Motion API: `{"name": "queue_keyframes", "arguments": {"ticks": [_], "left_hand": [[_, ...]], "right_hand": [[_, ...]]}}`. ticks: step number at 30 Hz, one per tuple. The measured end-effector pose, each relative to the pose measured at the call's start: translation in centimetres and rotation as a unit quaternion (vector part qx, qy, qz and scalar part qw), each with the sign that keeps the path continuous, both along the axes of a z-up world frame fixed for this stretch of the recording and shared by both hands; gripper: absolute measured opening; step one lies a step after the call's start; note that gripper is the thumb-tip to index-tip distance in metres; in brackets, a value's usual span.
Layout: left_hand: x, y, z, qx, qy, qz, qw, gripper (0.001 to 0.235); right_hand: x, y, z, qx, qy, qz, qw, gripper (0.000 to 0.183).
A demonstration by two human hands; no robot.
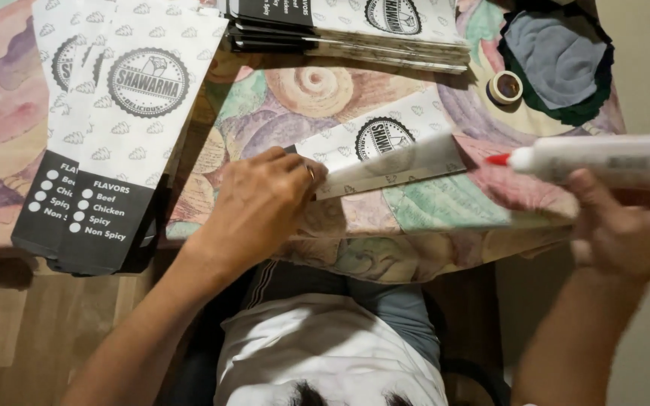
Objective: The person assembles flat-pack paper boxes by applying glue to the edges, folding the panels, and pressing them together. They handle multiple boxes one at a time, stacking completed units on the table.
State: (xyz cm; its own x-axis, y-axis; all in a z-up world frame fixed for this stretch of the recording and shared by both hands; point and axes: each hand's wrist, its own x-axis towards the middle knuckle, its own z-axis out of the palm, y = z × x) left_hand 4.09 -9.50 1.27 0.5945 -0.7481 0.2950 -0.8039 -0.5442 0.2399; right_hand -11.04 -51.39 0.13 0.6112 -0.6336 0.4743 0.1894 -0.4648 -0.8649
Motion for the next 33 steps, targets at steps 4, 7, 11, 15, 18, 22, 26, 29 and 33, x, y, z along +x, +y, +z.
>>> {"name": "queue_keyframes", "arguments": {"ticks": [4,7,11,15,18,22,26,29,33], "left_hand": [[1.3,-0.3,0.9,0.041,0.098,0.041,0.994,0.035],[2.7,0.1,1.0,-0.008,0.121,0.043,0.992,0.018],[3.5,0.6,1.4,-0.080,0.098,0.000,0.992,0.030],[3.8,0.6,1.7,-0.088,0.111,0.014,0.990,0.019],[4.4,0.8,0.9,-0.086,0.128,0.014,0.988,0.033],[4.6,0.6,1.3,-0.084,0.157,0.026,0.984,0.037],[4.8,0.5,1.7,-0.062,0.160,0.021,0.985,0.036],[5.1,0.5,1.8,-0.068,0.162,0.017,0.984,0.032],[5.7,0.5,1.7,-0.101,0.175,-0.009,0.979,0.013]], "right_hand": [[0.8,1.8,-3.9,-0.115,-0.040,0.023,0.992,0.082],[2.7,4.7,-3.7,-0.253,-0.070,0.166,0.951,0.083],[3.0,8.1,-2.0,-0.063,0.076,0.034,0.995,0.081],[2.9,4.3,-2.6,0.015,0.009,0.036,0.999,0.066],[3.2,-0.1,-3.6,-0.016,-0.034,0.034,0.999,0.067],[3.3,1.5,-1.8,-0.084,-0.015,0.087,0.993,0.057],[3.3,4.4,-2.6,-0.045,-0.030,0.091,0.994,0.071],[3.9,7.5,-4.0,-0.025,-0.006,0.080,0.996,0.080],[5.0,14.4,-3.8,-0.118,-0.008,0.086,0.989,0.085]]}}
